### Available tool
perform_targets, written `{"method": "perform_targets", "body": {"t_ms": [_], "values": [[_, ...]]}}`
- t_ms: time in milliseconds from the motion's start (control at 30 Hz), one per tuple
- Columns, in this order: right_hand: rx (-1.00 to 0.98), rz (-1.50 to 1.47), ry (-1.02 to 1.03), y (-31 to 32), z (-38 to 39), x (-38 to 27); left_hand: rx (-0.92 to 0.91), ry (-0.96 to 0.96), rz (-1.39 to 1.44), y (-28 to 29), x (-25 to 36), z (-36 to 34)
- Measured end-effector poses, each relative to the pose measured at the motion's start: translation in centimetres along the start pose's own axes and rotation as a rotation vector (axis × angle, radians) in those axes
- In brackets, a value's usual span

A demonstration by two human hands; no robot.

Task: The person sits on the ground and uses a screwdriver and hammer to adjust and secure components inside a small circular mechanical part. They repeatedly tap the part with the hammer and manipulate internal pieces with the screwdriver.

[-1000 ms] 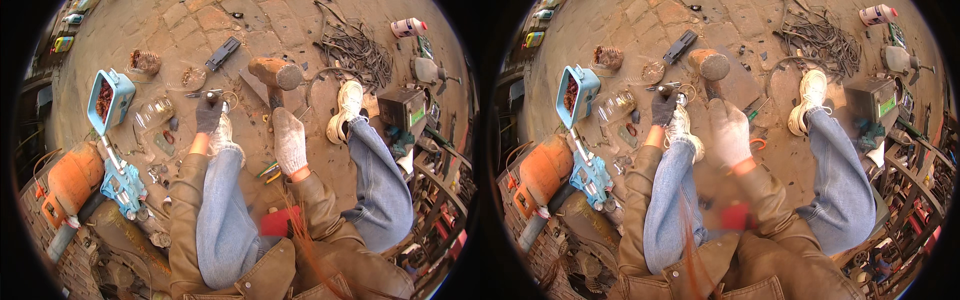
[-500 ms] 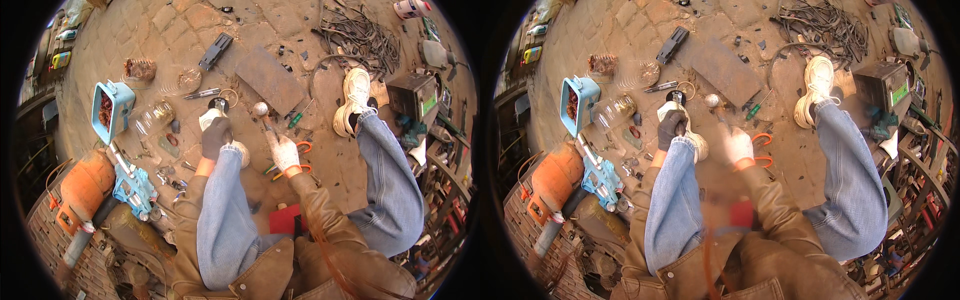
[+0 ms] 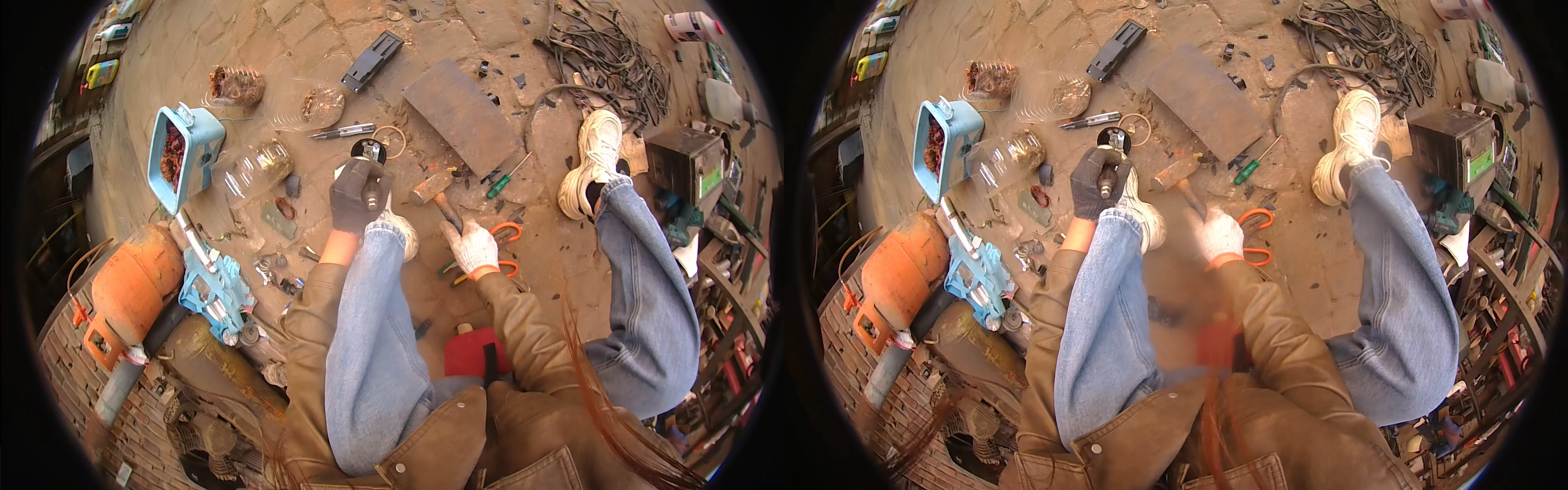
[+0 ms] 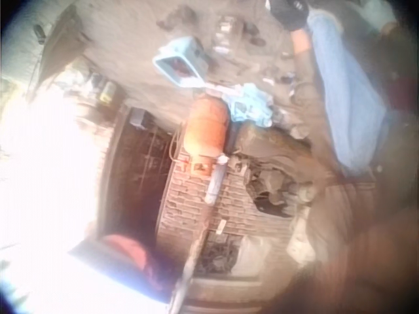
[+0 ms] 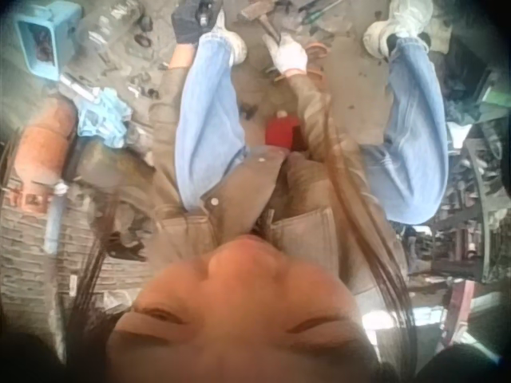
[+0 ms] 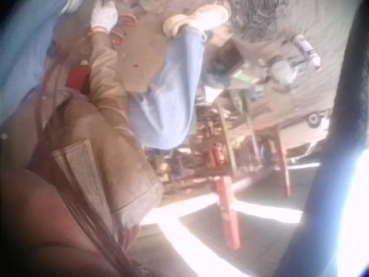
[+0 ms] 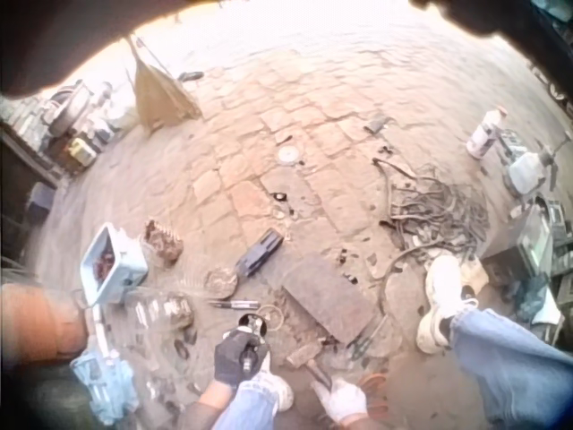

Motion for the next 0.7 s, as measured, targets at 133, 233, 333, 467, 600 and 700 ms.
{"method": "perform_targets", "body": {"t_ms": [133, 233, 333, 467, 600, 700], "values": [[-0.033, 0.062, 0.015, -1.6, -0.2, 1.2, -0.049, 0.055, 0.049, 0.4, -0.4, -2.2], [-0.044, 0.053, 0.002, -2.6, -0.2, 2.4, -0.084, 0.145, 0.1, 0.6, -1.3, -3.2], [-0.037, 0.034, 0.015, -3.2, -0.1, 2.9, -0.083, 0.208, 0.176, 1.1, -1.8, -2.4], [-0.004, 0.053, 0.049, -2.6, -0.3, 1.8, -0.061, 0.124, 0.285, 2.1, -0.4, 1.8], [-0.032, 0.351, 0.091, -1.2, -1.0, -1.6, -0.258, -0.043, 0.227, 2.2, 1.9, 6.0], [0.247, 0.005, 0.364, 0.8, -1.6, -6.0, -0.223, -0.044, 0.231, 2.6, 2.1, 6.0]]}}
Point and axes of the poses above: each hand's wrist, its own z-axis away from the middle knuckle, its own y-axis out of the back of the hand, x = y × z, the point moved 6 cm from there along -z, towards the middle knuckle, and after that the axes turned 10 degrees about y, right-handed, at the moved point
